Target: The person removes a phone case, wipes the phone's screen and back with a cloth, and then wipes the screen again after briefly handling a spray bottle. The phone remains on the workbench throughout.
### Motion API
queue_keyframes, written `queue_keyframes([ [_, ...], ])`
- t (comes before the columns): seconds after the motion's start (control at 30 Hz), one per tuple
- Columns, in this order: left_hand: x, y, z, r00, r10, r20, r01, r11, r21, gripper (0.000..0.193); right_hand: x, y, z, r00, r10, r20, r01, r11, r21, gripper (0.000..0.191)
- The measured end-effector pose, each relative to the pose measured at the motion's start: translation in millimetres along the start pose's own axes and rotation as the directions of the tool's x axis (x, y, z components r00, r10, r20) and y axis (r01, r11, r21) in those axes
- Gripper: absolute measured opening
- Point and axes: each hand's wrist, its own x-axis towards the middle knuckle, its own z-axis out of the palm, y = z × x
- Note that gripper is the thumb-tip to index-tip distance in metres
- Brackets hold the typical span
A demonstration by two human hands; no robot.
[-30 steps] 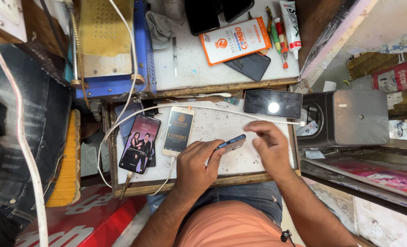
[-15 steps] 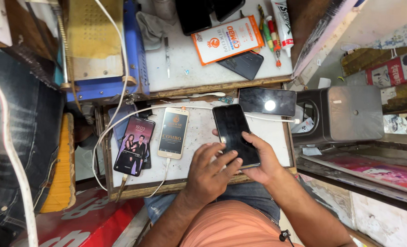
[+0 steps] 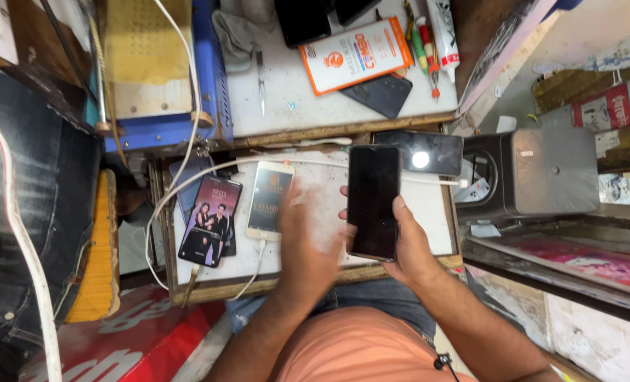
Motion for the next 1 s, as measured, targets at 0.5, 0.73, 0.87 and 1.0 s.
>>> queue_keyframes([
  [0.5, 33.5, -17.4, 12.6, 0.892, 0.421, 0.167, -0.443, 0.888, 0.125, 0.068, -19.0, -4.4, -44.4, 0.974, 0.224, 0.028, -0.186, 0.867, -0.462, 0.07],
  [0.73, 22.8, -37.8, -6.8, 0.942, -0.002, 0.337, 0.004, 1.0, -0.007, 0.039, -29.8, -52.4, -29.7, 0.997, 0.031, -0.066, -0.073, 0.459, -0.885, 0.04],
  [0.87, 8.2, -22.3, 3.1, 0.945, 0.091, 0.315, -0.093, 0.996, -0.007, 0.034, -29.0, -64.9, -4.1, 0.988, -0.152, -0.034, -0.001, 0.212, -0.977, 0.028],
  [1.0, 4.3, -2.8, 8.3, 0.949, 0.292, 0.123, -0.26, 0.939, -0.224, 0.034, -27.8, -57.7, 15.6, 0.971, -0.198, 0.133, 0.139, 0.014, -0.99, 0.027],
])
